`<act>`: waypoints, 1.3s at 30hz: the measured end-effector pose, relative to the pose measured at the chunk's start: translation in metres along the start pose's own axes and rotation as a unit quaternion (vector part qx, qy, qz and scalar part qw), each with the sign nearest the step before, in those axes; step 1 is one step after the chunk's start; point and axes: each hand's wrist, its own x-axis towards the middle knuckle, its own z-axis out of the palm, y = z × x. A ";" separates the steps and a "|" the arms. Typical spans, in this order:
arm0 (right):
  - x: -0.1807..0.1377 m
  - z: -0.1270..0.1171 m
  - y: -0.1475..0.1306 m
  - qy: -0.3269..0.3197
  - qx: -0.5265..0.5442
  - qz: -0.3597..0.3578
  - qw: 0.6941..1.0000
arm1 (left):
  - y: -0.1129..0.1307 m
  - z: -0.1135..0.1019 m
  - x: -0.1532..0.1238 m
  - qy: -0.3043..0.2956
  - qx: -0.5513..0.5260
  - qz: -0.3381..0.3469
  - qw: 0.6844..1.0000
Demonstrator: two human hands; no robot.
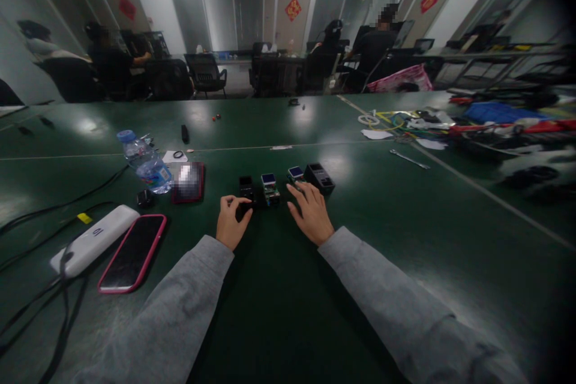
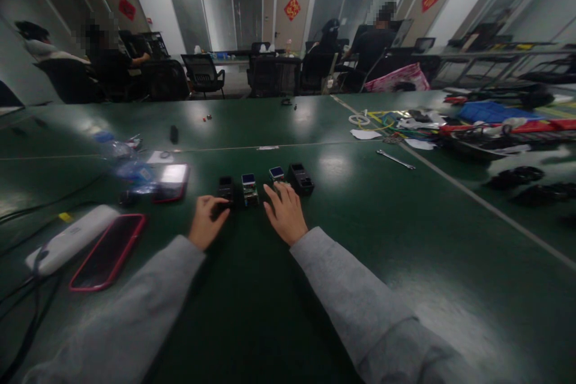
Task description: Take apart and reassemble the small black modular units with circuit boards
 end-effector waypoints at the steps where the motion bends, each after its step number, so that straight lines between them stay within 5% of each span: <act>1: 0.000 0.001 0.002 0.016 -0.002 0.016 1.000 | 0.001 0.000 0.000 0.000 0.000 -0.003 1.000; 10: -0.003 0.009 0.009 0.025 -0.024 0.071 0.997 | -0.003 0.001 0.000 0.010 -0.010 -0.016 1.000; 34: 0.000 0.000 0.002 -0.010 0.024 0.014 1.000 | -0.004 0.000 0.001 0.012 -0.015 -0.019 1.000; 39: 0.001 -0.005 0.004 0.042 -0.001 0.065 0.997 | -0.004 -0.001 0.001 0.016 -0.026 -0.006 1.000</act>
